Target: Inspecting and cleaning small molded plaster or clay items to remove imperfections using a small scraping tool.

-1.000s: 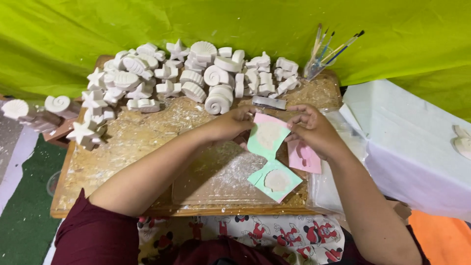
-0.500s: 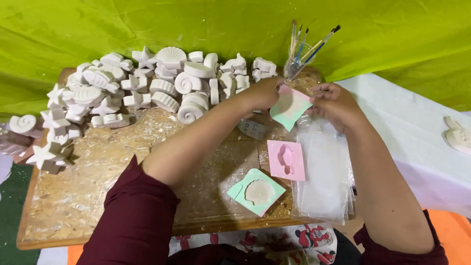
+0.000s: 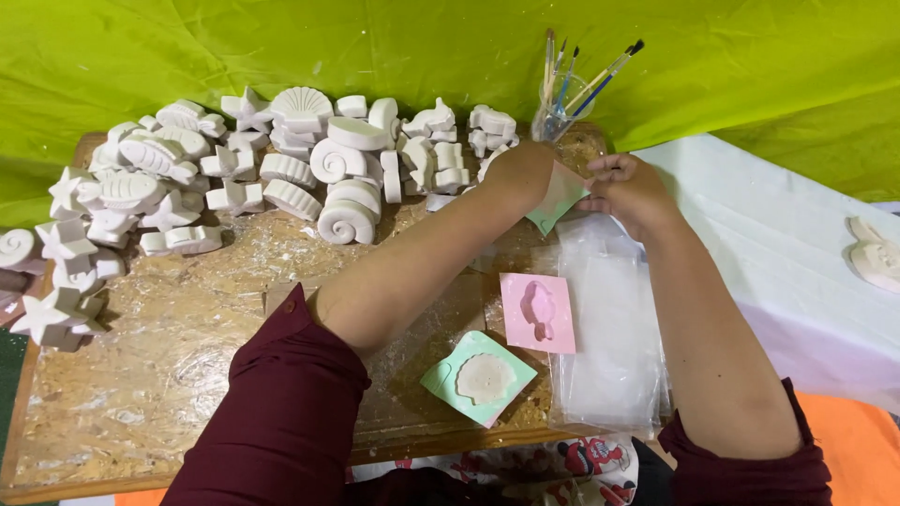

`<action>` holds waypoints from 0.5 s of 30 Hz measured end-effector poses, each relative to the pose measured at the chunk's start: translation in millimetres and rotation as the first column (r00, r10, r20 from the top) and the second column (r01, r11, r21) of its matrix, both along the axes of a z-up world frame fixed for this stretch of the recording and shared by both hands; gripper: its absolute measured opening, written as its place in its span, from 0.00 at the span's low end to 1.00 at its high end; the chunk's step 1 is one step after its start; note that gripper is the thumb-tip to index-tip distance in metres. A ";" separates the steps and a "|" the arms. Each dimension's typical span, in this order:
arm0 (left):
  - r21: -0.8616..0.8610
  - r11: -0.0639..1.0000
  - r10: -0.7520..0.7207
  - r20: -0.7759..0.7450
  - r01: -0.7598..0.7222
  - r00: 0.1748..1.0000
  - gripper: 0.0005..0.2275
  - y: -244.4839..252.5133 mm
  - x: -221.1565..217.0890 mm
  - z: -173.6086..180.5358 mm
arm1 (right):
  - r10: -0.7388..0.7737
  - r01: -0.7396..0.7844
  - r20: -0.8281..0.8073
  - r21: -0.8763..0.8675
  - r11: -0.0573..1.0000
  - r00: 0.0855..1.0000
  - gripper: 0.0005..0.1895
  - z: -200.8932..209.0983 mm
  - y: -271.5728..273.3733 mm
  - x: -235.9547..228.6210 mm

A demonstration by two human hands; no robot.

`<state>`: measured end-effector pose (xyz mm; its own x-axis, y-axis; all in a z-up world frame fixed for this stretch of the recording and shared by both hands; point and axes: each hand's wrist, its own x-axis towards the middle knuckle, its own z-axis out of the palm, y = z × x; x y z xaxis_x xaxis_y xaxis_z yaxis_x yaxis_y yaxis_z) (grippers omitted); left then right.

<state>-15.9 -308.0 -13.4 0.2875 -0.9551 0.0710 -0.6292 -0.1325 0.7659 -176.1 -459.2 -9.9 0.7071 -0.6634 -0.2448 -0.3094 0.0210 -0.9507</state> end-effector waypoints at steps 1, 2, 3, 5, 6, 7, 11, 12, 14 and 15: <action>0.000 1.000 -0.002 -0.002 0.002 1.000 0.21 0.8 -2.0 2.7 | -0.002 0.002 -0.002 0.000 1.000 1.000 0.21 0.1 0.7 -0.1; -0.018 1.000 0.016 0.039 -0.015 0.999 0.19 1.6 -3.5 5.8 | -0.008 0.008 -0.014 -0.016 1.000 1.000 0.20 0.5 1.5 0.2; -0.037 0.999 0.035 0.080 -0.032 0.996 0.17 2.8 -4.9 8.9 | -0.014 0.013 -0.026 -0.033 0.999 1.000 0.19 1.0 2.6 0.5; -0.025 1.000 0.016 0.235 -0.010 0.972 0.17 -10.0 4.8 -16.5 | -0.020 0.016 -0.053 -0.060 0.998 0.998 0.19 7.9 7.2 -1.4; -0.010 1.000 -0.006 0.388 0.010 0.922 0.18 -16.2 10.0 -28.5 | -0.027 0.020 -0.076 -0.089 0.996 0.997 0.19 12.0 9.6 -1.9; -0.011 1.000 -0.004 0.387 0.009 0.922 0.18 -9.7 6.6 -25.6 | -0.026 0.019 -0.077 -0.090 0.996 0.997 0.19 21.3 19.2 -3.3; 0.017 0.999 0.027 0.549 -0.043 0.835 0.21 28.4 -6.7 2.9 | -0.036 0.014 -0.119 -0.185 0.983 0.992 0.23 60.9 52.3 -5.3; 0.035 0.998 0.014 0.625 -0.046 0.781 0.20 43.7 -12.6 11.1 | -0.033 -0.002 -0.141 -0.239 0.971 0.989 0.22 68.0 61.6 -7.3; 0.025 1.000 -0.004 0.606 -0.014 0.796 0.19 64.2 -16.6 19.6 | -0.037 -0.014 -0.166 -0.294 0.956 0.985 0.22 80.6 69.0 -13.3; 0.014 1.000 -0.025 0.582 0.021 0.813 0.18 75.0 -17.9 24.5 | -0.046 -0.026 -0.196 -0.349 0.937 0.980 0.22 87.8 73.4 -15.6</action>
<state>-33.8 -233.0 11.2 0.1720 -0.9620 0.2120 -0.9601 -0.1155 0.2547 -191.6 -385.8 77.8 0.6611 -0.7387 -0.1312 -0.4931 -0.2961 -0.8180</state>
